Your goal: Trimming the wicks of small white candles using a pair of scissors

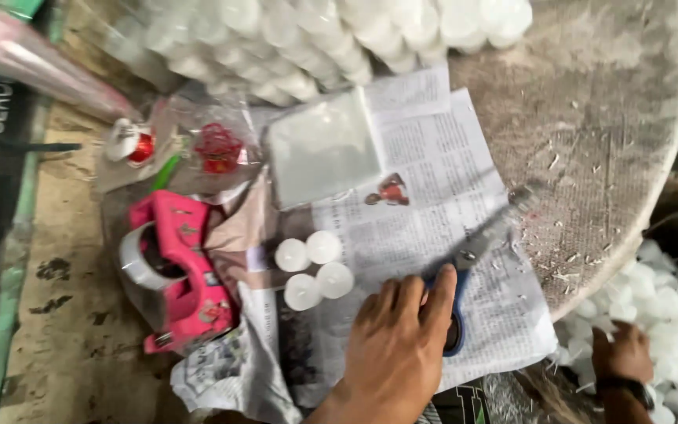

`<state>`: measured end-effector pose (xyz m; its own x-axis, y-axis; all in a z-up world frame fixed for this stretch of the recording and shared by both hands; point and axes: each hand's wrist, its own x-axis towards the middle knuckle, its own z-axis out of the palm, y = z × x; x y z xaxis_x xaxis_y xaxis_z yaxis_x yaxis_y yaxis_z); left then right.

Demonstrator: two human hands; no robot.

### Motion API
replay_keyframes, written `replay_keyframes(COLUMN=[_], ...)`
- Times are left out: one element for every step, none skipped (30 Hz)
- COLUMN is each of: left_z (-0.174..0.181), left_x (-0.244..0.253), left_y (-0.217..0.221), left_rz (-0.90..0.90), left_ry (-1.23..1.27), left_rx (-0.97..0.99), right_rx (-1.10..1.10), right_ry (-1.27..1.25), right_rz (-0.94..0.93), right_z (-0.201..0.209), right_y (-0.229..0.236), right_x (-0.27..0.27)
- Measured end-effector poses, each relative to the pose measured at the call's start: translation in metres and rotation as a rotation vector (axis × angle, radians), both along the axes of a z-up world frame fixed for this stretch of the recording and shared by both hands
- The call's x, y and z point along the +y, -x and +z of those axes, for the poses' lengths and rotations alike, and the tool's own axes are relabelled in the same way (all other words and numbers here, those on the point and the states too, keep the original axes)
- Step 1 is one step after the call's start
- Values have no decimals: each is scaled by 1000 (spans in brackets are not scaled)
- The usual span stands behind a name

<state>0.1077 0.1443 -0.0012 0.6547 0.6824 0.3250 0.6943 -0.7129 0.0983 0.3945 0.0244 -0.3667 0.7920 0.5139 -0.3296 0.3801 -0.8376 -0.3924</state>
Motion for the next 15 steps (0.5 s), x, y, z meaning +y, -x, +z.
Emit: replay_keyframes(left_z=[-1,-3,-4,2,7,12,15,17,19,28,36,44,42,41,39], left_x=[-1,-3,-5,-11,-17,-25,-35,-45,-55,-69,-82,-95,-104,-113,-122], left_y=[3,7,10,14,18,22,29,37,44,48,53,58,61,65,69], left_rz=[3,7,10,3,-33,-77,-90,-250,-414,-430,-419,-371,-390,-401,-413], left_ry=[-16,46,108,104,302,504,503,639,771,773,1372,1977,1982,1971,1958], left_rx=[-12,-43,-74,-85,-129,-171,-182,-333,-482,-488,-527,-518,-507,-432,-358], right_rx=[-12,-13,-7,-19,245,517,502,-61,-569,-581,163,967,952,1297,1672], right_ry=[-16,-215,-418,-423,-633,-839,-846,-573,-250,-245,-666,-1039,-1050,-1365,-1655], right_rz=[3,-121,-248,-252,-421,-580,-583,-127,333,323,-117,-535,-544,-459,-345], right_z=[-10,-19,-29,-23,-18,-12,-28,-45,-62,-22,28,87,4,-76,-154], right_y=[0,1,1,8,14,21,18,16,14,48,73,94,33,-1,2], right_x=[-8,-20,-32,-41,-49,-62,-88,-114,-141,-131,-122,-122,-134,-165,-203])
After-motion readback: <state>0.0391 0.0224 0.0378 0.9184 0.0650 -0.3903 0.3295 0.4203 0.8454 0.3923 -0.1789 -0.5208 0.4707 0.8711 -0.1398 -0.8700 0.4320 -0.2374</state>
